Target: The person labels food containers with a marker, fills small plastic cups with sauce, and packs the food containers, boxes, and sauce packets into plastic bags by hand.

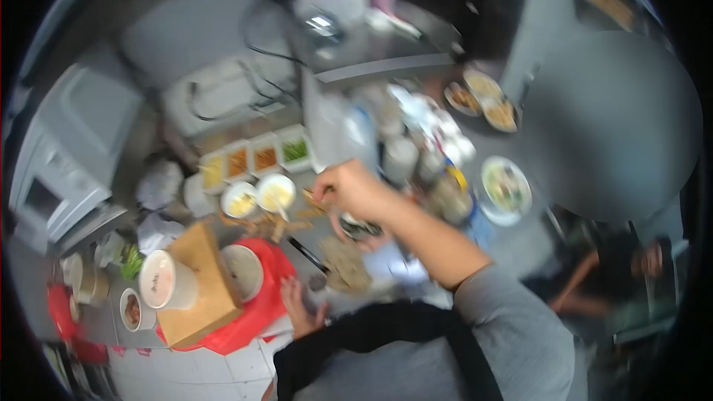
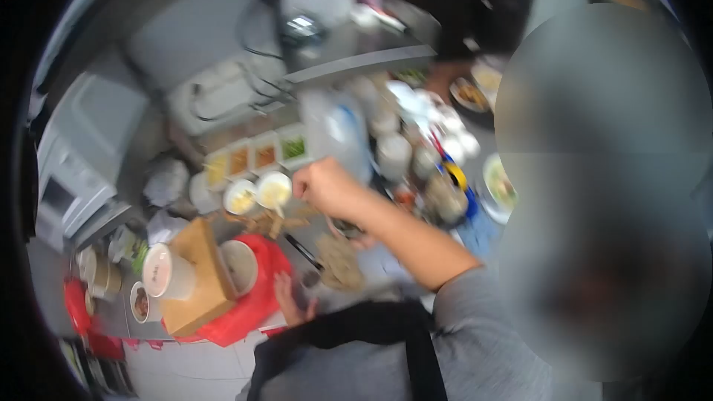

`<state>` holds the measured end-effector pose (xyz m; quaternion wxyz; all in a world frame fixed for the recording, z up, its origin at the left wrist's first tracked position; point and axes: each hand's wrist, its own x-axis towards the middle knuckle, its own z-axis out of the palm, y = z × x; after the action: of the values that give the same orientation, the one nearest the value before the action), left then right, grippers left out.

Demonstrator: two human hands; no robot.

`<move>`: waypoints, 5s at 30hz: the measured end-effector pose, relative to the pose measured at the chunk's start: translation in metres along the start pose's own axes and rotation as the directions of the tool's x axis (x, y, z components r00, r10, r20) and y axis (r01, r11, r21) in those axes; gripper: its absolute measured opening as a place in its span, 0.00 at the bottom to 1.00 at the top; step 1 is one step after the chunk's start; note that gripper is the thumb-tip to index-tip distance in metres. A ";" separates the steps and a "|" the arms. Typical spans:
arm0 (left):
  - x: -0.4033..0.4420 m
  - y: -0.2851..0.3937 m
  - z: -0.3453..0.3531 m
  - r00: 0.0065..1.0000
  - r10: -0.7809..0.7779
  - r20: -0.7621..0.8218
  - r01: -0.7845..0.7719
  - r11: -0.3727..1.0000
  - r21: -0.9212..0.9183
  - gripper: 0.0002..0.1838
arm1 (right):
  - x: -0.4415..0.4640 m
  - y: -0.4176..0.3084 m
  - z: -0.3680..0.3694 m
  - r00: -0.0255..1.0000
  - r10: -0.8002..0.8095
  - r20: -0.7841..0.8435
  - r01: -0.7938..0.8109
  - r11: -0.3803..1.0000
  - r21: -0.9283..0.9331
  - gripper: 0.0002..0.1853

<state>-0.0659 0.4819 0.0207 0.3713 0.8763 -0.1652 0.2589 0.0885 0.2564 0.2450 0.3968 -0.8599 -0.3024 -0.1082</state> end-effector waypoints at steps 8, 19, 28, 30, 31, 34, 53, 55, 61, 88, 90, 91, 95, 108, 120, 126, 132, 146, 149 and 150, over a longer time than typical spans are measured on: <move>0.049 0.074 -0.016 0.999 -0.008 0.046 0.026 0.916 -0.401 0.37 | -0.219 0.138 -0.221 0.597 0.675 -0.433 -0.802 0.515 -0.303 0.07; 0.111 0.285 0.274 0.194 0.274 0.942 0.980 -0.094 -0.175 0.24 | -0.288 0.268 -0.276 0.625 0.748 -0.225 -0.772 0.547 -0.325 0.04; 0.112 0.336 0.403 0.178 -0.502 0.846 0.924 -0.211 -0.320 0.32 | -0.379 0.289 -0.304 0.630 0.685 -0.365 -0.754 0.653 -0.076 0.18; 0.116 0.337 0.414 0.212 -0.547 0.810 0.903 -0.208 -0.377 0.32 | -0.412 0.325 -0.287 0.523 0.807 -0.274 -0.797 0.577 0.179 0.24; 0.118 0.338 0.419 0.228 -0.568 0.791 0.892 -0.205 -0.404 0.32 | -0.422 0.339 -0.283 0.470 0.857 -0.213 -0.803 0.515 0.300 0.27; 0.127 0.354 0.424 0.182 -0.631 0.754 0.897 -0.208 -0.391 0.32 | -0.410 0.353 -0.273 0.453 0.863 -0.223 -0.640 0.488 0.594 0.33; 0.220 0.382 0.509 0.169 -0.405 0.898 0.973 -0.074 -0.217 0.38 | -0.401 0.438 -0.360 0.330 0.909 -0.256 -0.563 0.407 0.719 0.29; 0.240 0.398 0.531 0.175 -0.382 0.908 0.977 -0.049 -0.209 0.40 | -0.406 0.456 -0.380 0.295 0.906 -0.302 -0.542 0.419 0.728 0.29; 0.277 0.430 0.597 0.194 -0.288 0.938 0.977 -0.036 -0.212 0.42 | -0.441 0.540 -0.425 0.230 0.895 -0.383 -0.505 0.446 0.739 0.34; 0.160 0.306 0.174 0.796 -0.084 0.600 0.548 0.519 -0.655 0.13 | -0.252 0.272 -0.403 0.625 -0.087 -0.776 -0.041 0.989 -0.144 0.16; 0.108 0.254 0.135 0.846 -0.423 0.324 0.530 0.738 -0.418 0.10 | -0.242 0.235 -0.356 0.694 -0.106 -0.712 0.039 0.993 -0.110 0.16; 0.085 0.228 0.115 0.797 -0.582 0.163 0.601 0.793 -0.104 0.14 | -0.239 0.215 -0.331 0.728 -0.087 -0.680 0.025 0.995 -0.100 0.15; 0.032 0.137 0.060 0.832 -0.477 -0.283 0.551 0.771 0.320 0.24 | -0.223 0.140 -0.225 0.862 -0.063 -0.504 0.142 0.983 0.120 0.16; 0.007 0.111 0.002 0.944 -0.301 -0.136 0.328 0.903 0.279 0.25 | -0.014 0.241 -0.240 0.740 -0.129 -0.660 -0.105 0.947 -0.303 0.14; -0.047 0.174 0.026 0.603 -0.630 -0.489 0.785 0.578 0.222 0.18 | 0.067 0.518 -0.244 0.828 0.422 -0.369 -0.558 0.677 -0.479 0.06; -0.031 0.210 0.067 0.614 -0.621 -0.488 0.789 0.468 0.398 0.18 | 0.132 0.582 -0.223 0.891 0.368 -0.266 -0.451 0.788 -0.420 0.11; 0.030 0.255 0.070 0.620 -0.669 -0.410 0.732 0.306 0.609 0.21 | 0.188 0.661 -0.184 0.957 0.288 0.035 -0.232 0.832 -0.505 0.20; 0.269 0.261 0.090 0.851 -0.245 -0.464 0.470 0.751 0.464 0.20 | 0.209 0.705 -0.184 0.987 0.158 0.010 -0.130 0.846 -0.518 0.11; 0.295 0.243 0.083 0.864 -0.291 -0.410 0.484 0.703 0.521 0.15 | 0.213 0.705 -0.174 0.945 0.308 -0.108 -0.308 0.737 -0.602 0.11; 0.296 0.230 0.080 0.843 -0.267 -0.467 0.503 0.699 0.508 0.11 | 0.214 0.698 -0.175 0.924 0.375 -0.067 -0.330 0.699 -0.634 0.14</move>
<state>0.0899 0.2403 0.2735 0.1366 0.9002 0.1890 0.3678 0.6905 -0.1325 0.0215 0.0858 -0.9874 -0.0908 -0.0967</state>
